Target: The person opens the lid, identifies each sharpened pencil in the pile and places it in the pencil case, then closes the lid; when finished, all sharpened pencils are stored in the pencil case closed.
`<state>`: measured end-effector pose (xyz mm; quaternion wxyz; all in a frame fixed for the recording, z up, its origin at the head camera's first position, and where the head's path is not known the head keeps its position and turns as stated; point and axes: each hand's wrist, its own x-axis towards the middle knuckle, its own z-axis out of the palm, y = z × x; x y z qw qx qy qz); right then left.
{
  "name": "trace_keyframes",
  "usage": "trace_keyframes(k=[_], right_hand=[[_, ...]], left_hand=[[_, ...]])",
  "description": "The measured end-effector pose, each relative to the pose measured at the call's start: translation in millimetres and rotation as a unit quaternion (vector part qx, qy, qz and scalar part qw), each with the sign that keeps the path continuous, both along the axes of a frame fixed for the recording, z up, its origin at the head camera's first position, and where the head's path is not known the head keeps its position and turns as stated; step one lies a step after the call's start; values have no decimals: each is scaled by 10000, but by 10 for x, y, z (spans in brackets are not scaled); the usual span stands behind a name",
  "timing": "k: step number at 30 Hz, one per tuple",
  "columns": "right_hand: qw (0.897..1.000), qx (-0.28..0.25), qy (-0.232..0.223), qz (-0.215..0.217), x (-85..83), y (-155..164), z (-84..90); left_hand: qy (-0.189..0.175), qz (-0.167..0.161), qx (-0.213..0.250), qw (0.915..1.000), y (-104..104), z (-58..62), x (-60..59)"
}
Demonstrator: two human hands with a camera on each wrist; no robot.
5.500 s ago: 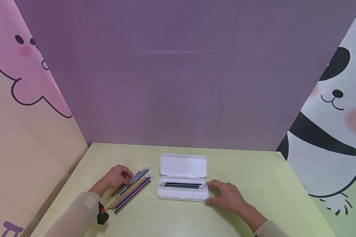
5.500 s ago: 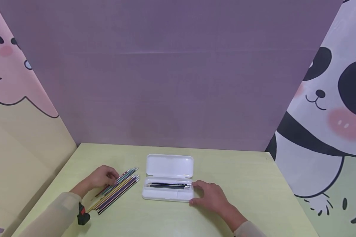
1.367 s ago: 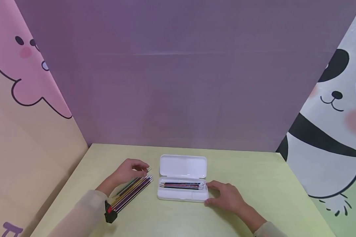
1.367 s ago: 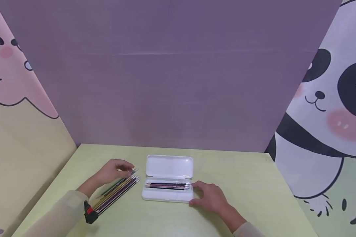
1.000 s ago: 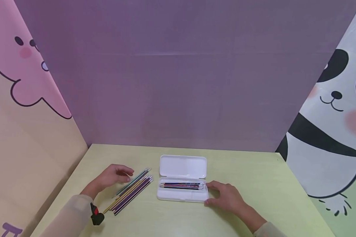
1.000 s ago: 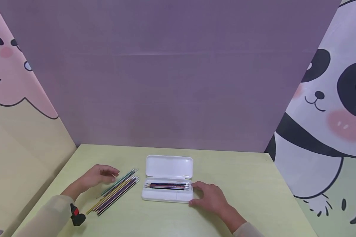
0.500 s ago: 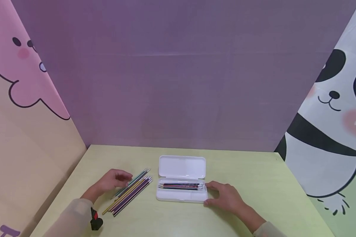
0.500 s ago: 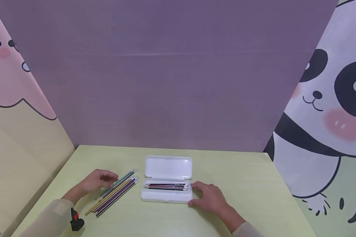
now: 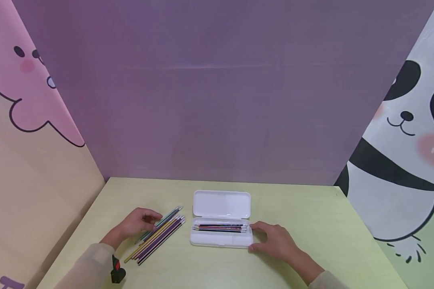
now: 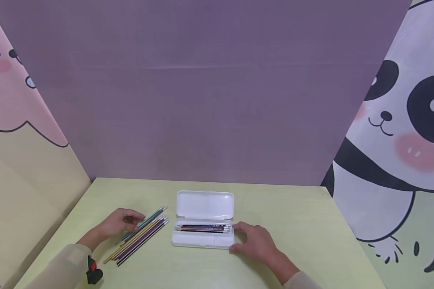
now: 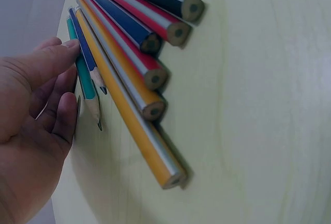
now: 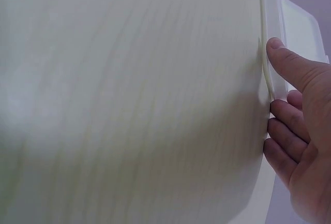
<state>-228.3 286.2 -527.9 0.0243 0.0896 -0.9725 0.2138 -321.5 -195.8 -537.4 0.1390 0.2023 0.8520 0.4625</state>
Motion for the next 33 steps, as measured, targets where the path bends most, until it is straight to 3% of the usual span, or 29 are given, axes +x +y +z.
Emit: trace_keyframes(k=[9,13,21,27,33], right_hand=[[10000,20,29,33,20,-3,6],[10000,41,41,71,27,-2,11],[9998,55,52,186,19,3,50],[9996,97,22,259,-11,15,54],[9997,-17,-12,263,-45,17,66]], left_hand=[[135,45,-165,9998,21,25,19],[285,142,-506,9982,57,57,29],[540,455,-1177,9905,169,84,61],[917,585,-1807,9775,239,103,59],[888,655,-1906,9754,268,127,55]])
